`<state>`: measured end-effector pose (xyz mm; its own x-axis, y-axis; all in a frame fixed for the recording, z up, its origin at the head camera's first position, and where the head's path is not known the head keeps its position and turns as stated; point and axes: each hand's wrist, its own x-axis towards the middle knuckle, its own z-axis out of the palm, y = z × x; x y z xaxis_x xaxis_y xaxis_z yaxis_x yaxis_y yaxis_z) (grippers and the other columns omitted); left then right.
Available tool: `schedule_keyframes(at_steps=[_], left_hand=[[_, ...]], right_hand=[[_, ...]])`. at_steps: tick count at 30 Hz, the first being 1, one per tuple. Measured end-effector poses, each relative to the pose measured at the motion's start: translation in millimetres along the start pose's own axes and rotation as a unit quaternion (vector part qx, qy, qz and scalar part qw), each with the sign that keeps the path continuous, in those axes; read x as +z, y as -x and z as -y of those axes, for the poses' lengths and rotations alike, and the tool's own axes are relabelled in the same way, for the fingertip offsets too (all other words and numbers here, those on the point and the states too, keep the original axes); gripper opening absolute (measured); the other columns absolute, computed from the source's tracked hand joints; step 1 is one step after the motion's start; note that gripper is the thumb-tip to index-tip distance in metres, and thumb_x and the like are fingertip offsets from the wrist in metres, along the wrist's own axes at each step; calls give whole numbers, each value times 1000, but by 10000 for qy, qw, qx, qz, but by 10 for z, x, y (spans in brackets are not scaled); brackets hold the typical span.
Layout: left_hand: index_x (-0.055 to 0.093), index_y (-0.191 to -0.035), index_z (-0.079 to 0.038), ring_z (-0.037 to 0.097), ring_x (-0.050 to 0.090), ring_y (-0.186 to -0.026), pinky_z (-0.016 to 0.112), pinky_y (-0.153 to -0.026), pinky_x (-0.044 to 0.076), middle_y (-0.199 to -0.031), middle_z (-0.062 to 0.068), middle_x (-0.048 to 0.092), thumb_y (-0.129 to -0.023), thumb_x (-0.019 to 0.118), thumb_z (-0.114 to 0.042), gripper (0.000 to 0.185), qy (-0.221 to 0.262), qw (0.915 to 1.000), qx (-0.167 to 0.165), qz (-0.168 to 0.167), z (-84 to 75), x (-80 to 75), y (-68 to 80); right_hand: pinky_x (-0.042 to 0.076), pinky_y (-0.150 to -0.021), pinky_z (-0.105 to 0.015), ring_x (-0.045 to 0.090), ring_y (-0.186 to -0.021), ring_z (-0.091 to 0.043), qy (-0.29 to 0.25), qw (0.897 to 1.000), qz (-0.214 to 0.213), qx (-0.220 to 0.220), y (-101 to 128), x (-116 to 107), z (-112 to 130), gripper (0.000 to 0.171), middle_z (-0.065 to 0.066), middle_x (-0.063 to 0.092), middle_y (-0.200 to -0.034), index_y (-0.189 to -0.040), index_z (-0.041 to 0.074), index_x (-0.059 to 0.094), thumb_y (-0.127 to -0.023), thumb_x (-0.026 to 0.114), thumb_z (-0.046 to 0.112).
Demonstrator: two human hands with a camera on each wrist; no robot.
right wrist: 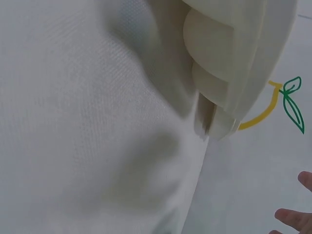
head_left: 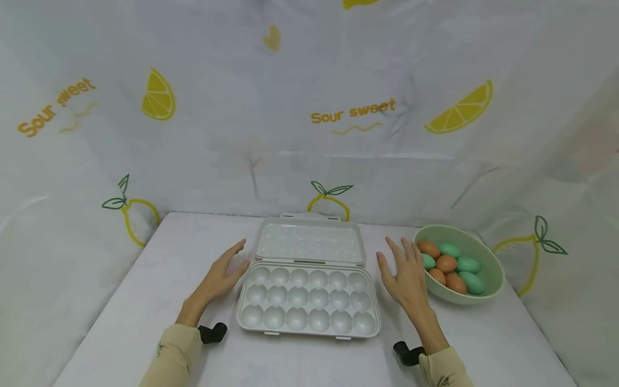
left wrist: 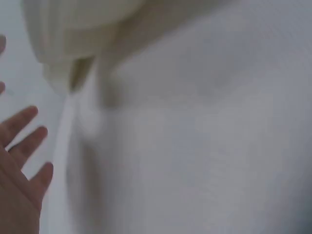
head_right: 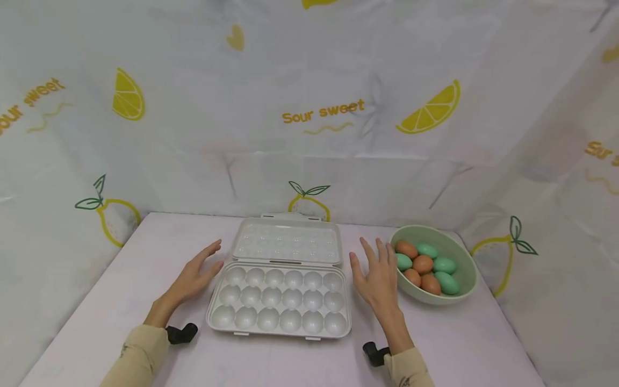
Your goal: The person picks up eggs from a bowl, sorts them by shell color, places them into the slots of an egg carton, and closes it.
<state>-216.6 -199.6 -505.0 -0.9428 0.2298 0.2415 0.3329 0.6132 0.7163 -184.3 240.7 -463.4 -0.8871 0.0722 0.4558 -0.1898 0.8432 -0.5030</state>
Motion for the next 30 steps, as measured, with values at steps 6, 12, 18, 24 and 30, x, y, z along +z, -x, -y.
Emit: schedule_keyframes(at_steps=[6,12,18,24,30], left_hand=[[39,-158,-15,40,46,-145,63,-122,34,-152,18,53,-99,66,-28,66,69,9991,377,189,185,68,92],[44,-155,-11,48,45,-144,69,-121,31,-154,19,51,-95,68,-27,66,-436,9947,891,282,203,83,139],[55,-147,-14,54,45,-141,74,-118,28,-149,17,58,-97,65,-24,52,-585,9908,1158,396,185,120,148],[54,-148,-15,49,47,-142,71,-119,30,-150,14,58,-98,64,-25,52,-796,9873,1311,406,204,180,216],[48,-153,-17,44,48,-144,63,-120,31,-154,11,54,-88,72,-36,72,-1116,9839,1345,369,210,152,278]], right_hand=[[30,-115,-74,40,-139,-56,-603,9970,-465,-151,-39,-41,-45,42,-37,50,-145,-136,-3,61,-99,62,18],[38,-109,-62,52,-125,-46,-1110,9893,-885,-340,-88,-123,-152,37,-35,59,-133,-130,-7,63,-96,63,7],[49,-107,-42,58,-122,-28,-1667,9808,-543,849,-161,-442,-334,44,-26,60,-139,-143,0,56,-103,58,18],[45,-99,-7,52,-121,0,-2009,9604,-427,1885,-273,-748,-644,50,4,61,-135,-148,10,52,-103,59,29],[43,-89,-2,56,-112,12,-2353,9661,185,1044,-286,-834,-949,41,31,60,-117,-140,3,57,-100,63,12]])
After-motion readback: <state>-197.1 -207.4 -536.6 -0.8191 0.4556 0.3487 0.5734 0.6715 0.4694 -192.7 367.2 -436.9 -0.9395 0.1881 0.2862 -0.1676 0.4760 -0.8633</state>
